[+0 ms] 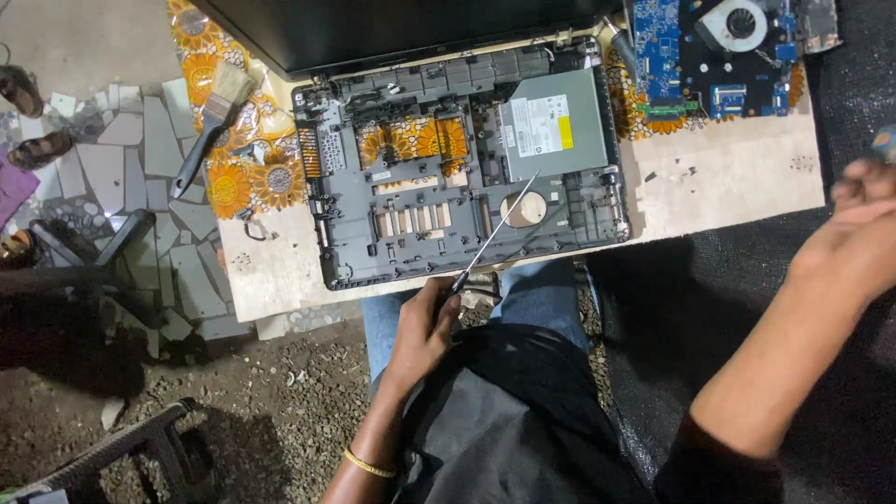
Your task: Removing screws and prying open the chassis of a laptop to access internal components.
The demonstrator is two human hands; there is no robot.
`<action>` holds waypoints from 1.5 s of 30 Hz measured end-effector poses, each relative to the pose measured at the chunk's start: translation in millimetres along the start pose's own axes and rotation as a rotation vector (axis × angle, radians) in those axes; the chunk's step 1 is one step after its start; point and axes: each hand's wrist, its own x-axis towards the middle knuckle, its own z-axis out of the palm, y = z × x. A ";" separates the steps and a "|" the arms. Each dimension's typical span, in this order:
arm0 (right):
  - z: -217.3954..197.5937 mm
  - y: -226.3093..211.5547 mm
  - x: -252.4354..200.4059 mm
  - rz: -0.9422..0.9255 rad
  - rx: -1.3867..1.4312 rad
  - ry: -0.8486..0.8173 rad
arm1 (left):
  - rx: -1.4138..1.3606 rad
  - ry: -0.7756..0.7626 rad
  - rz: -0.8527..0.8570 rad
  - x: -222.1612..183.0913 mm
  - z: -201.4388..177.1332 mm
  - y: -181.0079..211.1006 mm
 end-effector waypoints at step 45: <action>185.2 -13.9 -271.8 0.657 0.052 -0.957 | -0.581 1.196 -0.135 -19.5 -107.1 -101.8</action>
